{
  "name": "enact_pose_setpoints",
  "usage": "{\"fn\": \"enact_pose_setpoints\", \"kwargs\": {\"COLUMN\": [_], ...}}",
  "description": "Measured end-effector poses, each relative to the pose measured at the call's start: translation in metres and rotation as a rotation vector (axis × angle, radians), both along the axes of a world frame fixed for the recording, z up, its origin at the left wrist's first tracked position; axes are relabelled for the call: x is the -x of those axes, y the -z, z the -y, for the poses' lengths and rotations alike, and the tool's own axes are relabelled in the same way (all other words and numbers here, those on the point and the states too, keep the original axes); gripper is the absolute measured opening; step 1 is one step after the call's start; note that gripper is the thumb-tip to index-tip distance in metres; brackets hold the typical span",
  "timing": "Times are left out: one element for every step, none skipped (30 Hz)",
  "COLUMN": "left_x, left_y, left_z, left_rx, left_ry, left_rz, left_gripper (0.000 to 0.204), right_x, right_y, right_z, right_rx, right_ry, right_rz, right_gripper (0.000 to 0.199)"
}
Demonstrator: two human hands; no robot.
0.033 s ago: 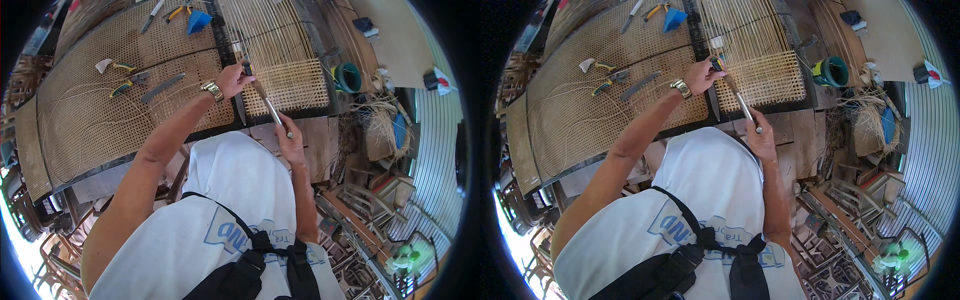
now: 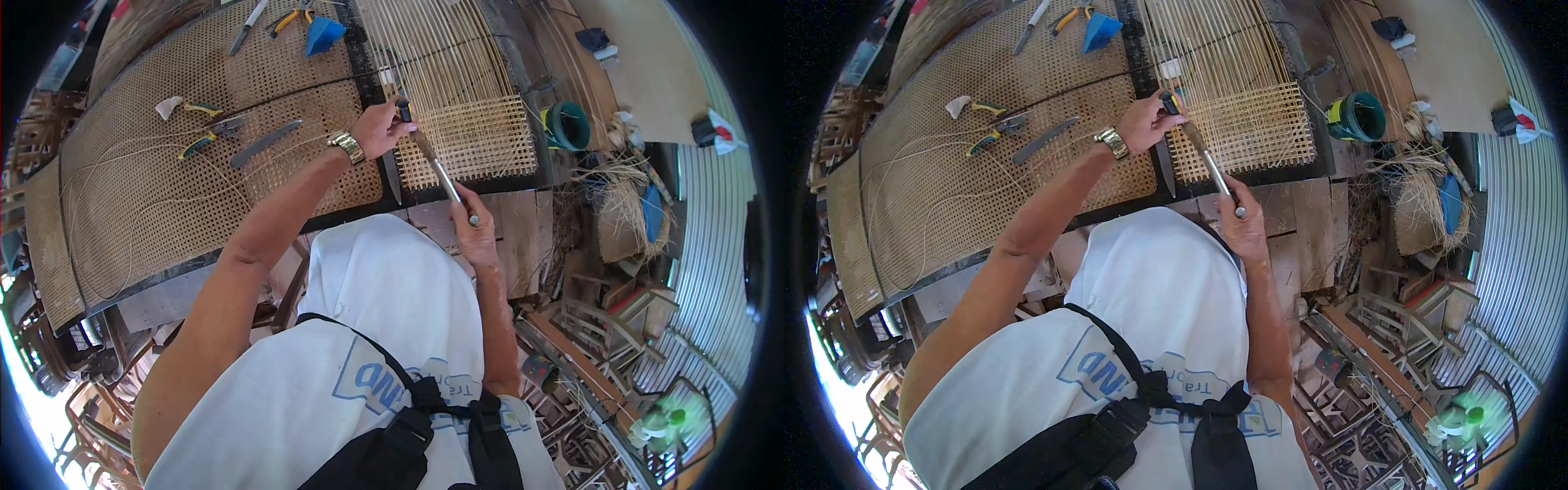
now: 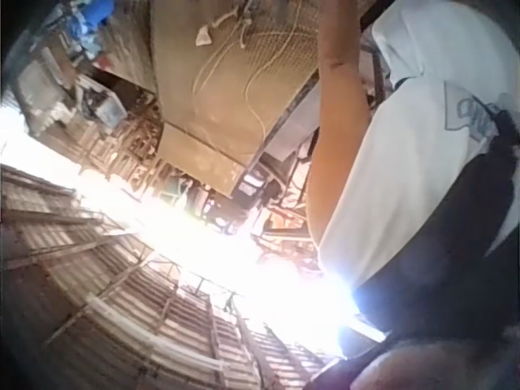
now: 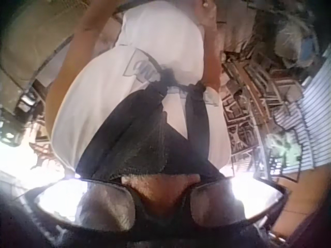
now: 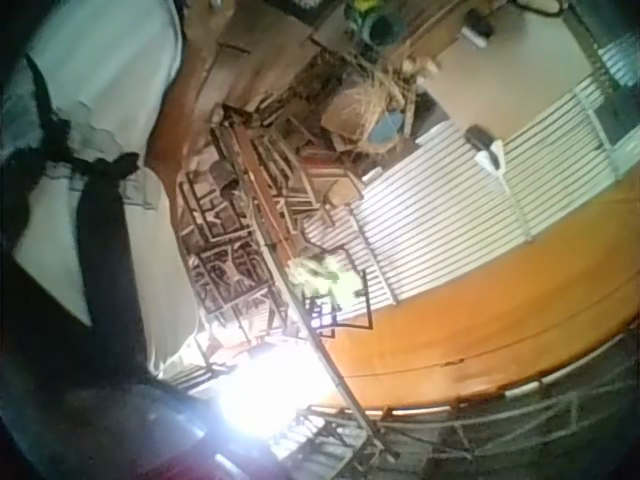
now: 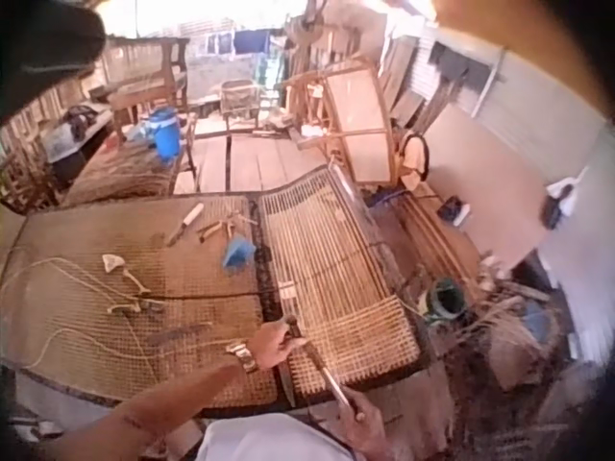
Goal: Repairing a woven rattan chair seat by weaving new strips through the frame and securing them.
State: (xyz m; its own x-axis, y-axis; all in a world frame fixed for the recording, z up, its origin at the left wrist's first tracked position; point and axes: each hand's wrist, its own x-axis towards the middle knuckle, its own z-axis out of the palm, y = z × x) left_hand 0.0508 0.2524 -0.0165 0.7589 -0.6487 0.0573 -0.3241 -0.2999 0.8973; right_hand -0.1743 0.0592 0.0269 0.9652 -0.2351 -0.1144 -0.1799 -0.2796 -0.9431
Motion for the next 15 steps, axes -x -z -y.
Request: {"fn": "enact_pose_setpoints", "kwargs": {"left_x": [-0.003, -0.006, -0.007, -0.008, -0.010, -0.013, -0.014, -0.011, -0.008, -0.006, -0.007, -0.008, -0.009, -0.012, -0.016], "left_y": [0.004, 0.009, 0.013, 0.015, 0.021, 0.030, 0.036, 0.021, 0.006, -0.005, -0.005, -0.004, -0.003, 0.003, 0.011], "left_z": [0.000, 0.000, 0.000, 0.001, 0.000, -0.001, -0.001, 0.000, 0.001, 0.000, 0.000, 0.000, 0.000, -0.001, -0.002], "left_rx": [-0.001, 0.095, 0.191, 0.214, 0.214, 0.120, 0.026, 0.026, -0.023, -0.073, -0.072, -0.042, -0.010, -0.008, 0.067], "left_ry": [0.000, -0.060, -0.121, -0.164, -0.165, -0.153, -0.136, -0.131, -0.084, -0.045, -0.047, -0.014, 0.017, 0.014, -0.031], "left_rz": [0.000, 0.053, 0.105, 0.126, 0.126, 0.107, 0.088, 0.088, 0.049, 0.011, 0.012, 0.028, 0.044, 0.046, 0.057], "left_gripper": [0.027, 0.027, 0.027, 0.025, 0.025, 0.024, 0.023, 0.023, 0.022, 0.022, 0.022, 0.022, 0.022, 0.022, 0.023], "right_x": [0.000, -0.001, -0.001, -0.002, -0.003, -0.005, -0.006, -0.007, -0.007, -0.011, -0.012, -0.012, -0.013, -0.013, -0.013], "right_y": [0.000, 0.000, 0.000, -0.001, -0.002, -0.004, -0.003, 0.000, 0.004, 0.002, -0.002, -0.008, -0.013, -0.012, -0.009], "right_z": [0.001, 0.003, 0.005, 0.007, 0.009, 0.010, 0.010, 0.010, 0.008, 0.004, 0.002, 0.000, -0.002, -0.003, -0.001], "right_rx": [-0.001, -0.025, -0.049, -0.048, -0.061, -0.073, -0.086, -0.086, -0.089, -0.091, -0.091, -0.066, -0.039, -0.016, -0.014], "right_ry": [0.000, 0.075, 0.150, 0.149, 0.161, 0.172, 0.188, 0.193, 0.208, 0.215, 0.213, 0.115, 0.016, 0.007, 0.004], "right_rz": [0.000, -0.004, -0.008, -0.008, -0.008, -0.008, -0.007, -0.008, 0.021, 0.049, 0.050, -0.051, -0.150, -0.139, -0.138], "right_gripper": [0.034, 0.034, 0.034, 0.034, 0.034, 0.034, 0.034, 0.034, 0.034, 0.034, 0.034, 0.034, 0.033, 0.033, 0.033]}}
